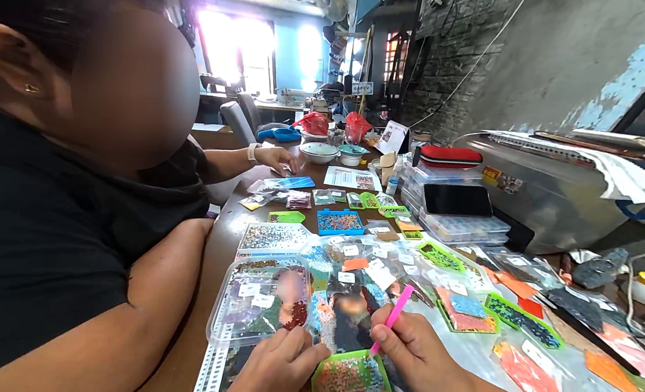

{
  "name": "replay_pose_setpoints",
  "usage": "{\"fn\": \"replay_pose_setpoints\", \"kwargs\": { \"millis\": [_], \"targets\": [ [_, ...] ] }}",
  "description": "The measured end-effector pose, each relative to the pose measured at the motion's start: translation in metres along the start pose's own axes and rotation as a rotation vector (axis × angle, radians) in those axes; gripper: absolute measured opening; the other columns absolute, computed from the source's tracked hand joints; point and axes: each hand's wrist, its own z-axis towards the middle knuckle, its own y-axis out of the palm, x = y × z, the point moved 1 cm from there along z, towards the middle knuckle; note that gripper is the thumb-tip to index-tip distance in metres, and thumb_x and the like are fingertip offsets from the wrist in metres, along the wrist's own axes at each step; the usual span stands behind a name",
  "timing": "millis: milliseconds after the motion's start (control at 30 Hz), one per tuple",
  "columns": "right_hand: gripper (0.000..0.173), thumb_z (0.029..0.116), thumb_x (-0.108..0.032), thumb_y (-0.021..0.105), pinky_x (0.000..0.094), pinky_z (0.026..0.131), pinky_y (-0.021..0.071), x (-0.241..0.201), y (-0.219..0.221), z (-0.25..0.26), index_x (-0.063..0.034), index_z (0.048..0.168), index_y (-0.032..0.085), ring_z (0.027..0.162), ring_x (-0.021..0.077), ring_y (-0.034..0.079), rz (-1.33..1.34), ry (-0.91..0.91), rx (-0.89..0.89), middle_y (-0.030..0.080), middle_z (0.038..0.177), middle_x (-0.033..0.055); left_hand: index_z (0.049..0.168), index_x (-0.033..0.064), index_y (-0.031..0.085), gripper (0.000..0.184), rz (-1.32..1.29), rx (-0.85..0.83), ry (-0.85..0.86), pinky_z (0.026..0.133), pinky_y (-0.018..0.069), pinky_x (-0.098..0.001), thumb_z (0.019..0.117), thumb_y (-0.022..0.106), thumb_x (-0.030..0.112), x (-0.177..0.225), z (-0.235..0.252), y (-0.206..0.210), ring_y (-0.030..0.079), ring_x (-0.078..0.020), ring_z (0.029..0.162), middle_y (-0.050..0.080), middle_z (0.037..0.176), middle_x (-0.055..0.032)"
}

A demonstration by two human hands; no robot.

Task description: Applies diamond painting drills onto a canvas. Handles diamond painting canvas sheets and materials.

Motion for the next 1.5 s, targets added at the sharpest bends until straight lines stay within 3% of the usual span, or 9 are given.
{"fn": "replay_pose_setpoints", "kwargs": {
  "millis": [1500],
  "targets": [
    [0.038, 0.1108, -0.032, 0.044, 0.0140, 0.061, 0.0465, -0.0012, -0.0032, -0.0002, -0.0008, 0.093, 0.057, 0.064, 0.0021, 0.055, 0.056, -0.061, -0.060, 0.055, 0.072, 0.0060, 0.124, 0.0038, 0.071, 0.047, -0.006, -0.003, -0.011, 0.082, 0.0516, -0.0568, 0.0884, 0.077, 0.033, 0.0011, 0.0012, -0.0010, 0.064, -0.0420, 0.095, 0.066, 0.108, -0.0238]
  ]
}}
